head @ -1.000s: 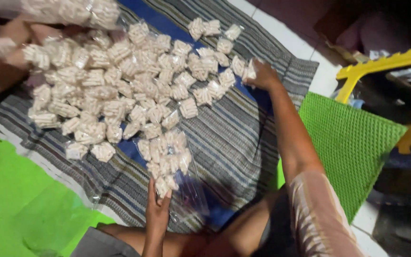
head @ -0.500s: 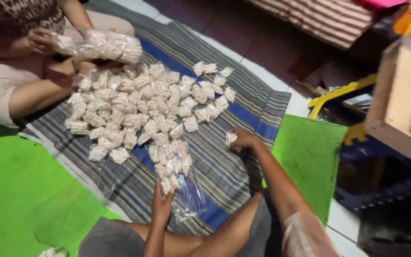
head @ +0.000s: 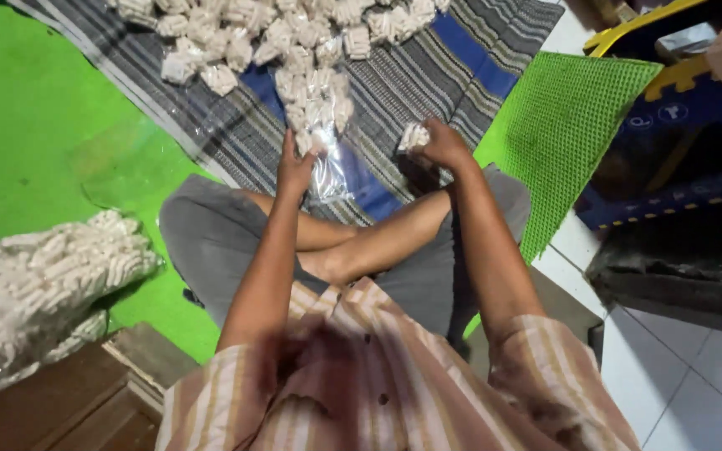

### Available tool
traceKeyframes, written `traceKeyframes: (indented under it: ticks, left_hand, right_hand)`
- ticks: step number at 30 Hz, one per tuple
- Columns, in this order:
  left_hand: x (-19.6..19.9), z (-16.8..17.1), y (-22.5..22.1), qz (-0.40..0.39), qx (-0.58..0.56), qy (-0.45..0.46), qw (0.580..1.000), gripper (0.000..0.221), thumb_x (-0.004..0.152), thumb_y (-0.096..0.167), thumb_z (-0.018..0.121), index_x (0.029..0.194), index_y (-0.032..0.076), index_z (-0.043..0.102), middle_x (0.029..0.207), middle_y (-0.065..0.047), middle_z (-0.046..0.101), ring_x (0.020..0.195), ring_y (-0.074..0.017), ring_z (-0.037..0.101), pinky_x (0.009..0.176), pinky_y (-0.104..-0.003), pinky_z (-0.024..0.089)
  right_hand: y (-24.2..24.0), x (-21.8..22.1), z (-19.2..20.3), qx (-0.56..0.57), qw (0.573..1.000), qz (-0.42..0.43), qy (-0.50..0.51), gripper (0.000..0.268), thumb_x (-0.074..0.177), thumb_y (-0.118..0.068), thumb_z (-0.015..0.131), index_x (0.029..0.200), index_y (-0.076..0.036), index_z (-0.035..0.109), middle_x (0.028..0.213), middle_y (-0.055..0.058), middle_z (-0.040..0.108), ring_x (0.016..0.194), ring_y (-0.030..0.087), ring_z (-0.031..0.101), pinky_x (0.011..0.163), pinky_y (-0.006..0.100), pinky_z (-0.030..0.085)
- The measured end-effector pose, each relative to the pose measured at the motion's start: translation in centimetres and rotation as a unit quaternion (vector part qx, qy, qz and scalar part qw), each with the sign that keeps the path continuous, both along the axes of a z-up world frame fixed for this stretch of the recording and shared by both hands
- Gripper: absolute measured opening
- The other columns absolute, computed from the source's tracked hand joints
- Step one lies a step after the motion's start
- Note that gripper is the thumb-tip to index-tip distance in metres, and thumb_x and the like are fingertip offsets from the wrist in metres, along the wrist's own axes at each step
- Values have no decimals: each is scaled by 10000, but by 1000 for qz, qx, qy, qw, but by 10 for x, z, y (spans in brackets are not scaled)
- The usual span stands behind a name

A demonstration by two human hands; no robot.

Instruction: Packing small individually wrapped snack packets into a larger plastic bag while sitting on the floor.

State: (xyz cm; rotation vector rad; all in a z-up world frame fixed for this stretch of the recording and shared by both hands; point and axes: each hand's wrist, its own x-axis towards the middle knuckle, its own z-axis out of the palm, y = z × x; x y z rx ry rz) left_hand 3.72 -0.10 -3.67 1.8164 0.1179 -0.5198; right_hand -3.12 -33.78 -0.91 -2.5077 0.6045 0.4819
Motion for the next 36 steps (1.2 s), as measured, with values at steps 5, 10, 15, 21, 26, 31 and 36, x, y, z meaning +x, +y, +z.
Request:
traceKeyframes:
  ticks: [5,10,15,21,26,31,36]
  left_hand:
    - [-6,3,4,-21,30,-15,999,833,1025,454,653,1642,134,193,1592,-265,368,1388,-450,482,1114,-574,450]
    - [-31,41,11,-13,46,-69,996,825,1027,425,643,1629,77,200,1637,-285,242,1478,-485,308,1183,-633,313]
    - [-90,143,13,14,39,-113,993,603,1069,224,544,1594,54,302,1634,-261,253,1507,-480,227,1194,-664,252]
    - [-138,98,19,-114,-260,-44,958,744,1061,371,534,1646,150,131,1663,-291,126,1429,-603,260,1158,-687,281]
    - [-149,94,20,10,-291,94,952,577,1091,232,489,1622,185,267,1665,-245,142,1430,-470,347,1094,-578,438]
    - [-145,92,22,55,-253,116,959,586,1077,223,507,1617,218,280,1656,-237,200,1454,-475,318,1112,-642,367]
    - [-153,91,17,53,-228,123,964,645,1074,225,531,1634,277,216,1687,-234,97,1510,-492,185,1144,-699,243]
  right_hand:
    - [40,-49,48,194,969,0,-156,569,773,-125,848,1301,-58,646,1234,294,664,1173,481,612,982,531,470]
    - [81,-67,75,339,921,-37,-191,535,764,-104,839,1274,-145,680,1082,112,659,817,220,662,727,367,573]
    - [127,-84,96,456,866,-69,-193,565,718,-68,851,1265,-90,711,1065,48,594,948,191,562,830,319,503]
    - [152,-94,82,461,878,-15,-132,630,736,-241,911,1318,-154,685,1123,33,615,1035,180,540,884,309,449]
    - [156,-101,60,356,921,110,-114,590,839,-262,859,1357,-128,610,1134,160,702,1066,324,654,877,426,502]
    - [161,-112,54,249,957,62,-138,598,893,-352,814,1384,-164,528,1174,227,708,1136,414,671,932,498,537]
    - [195,-123,32,113,971,19,-210,617,968,-238,704,1517,-196,425,1323,233,650,1224,399,639,1027,517,530]
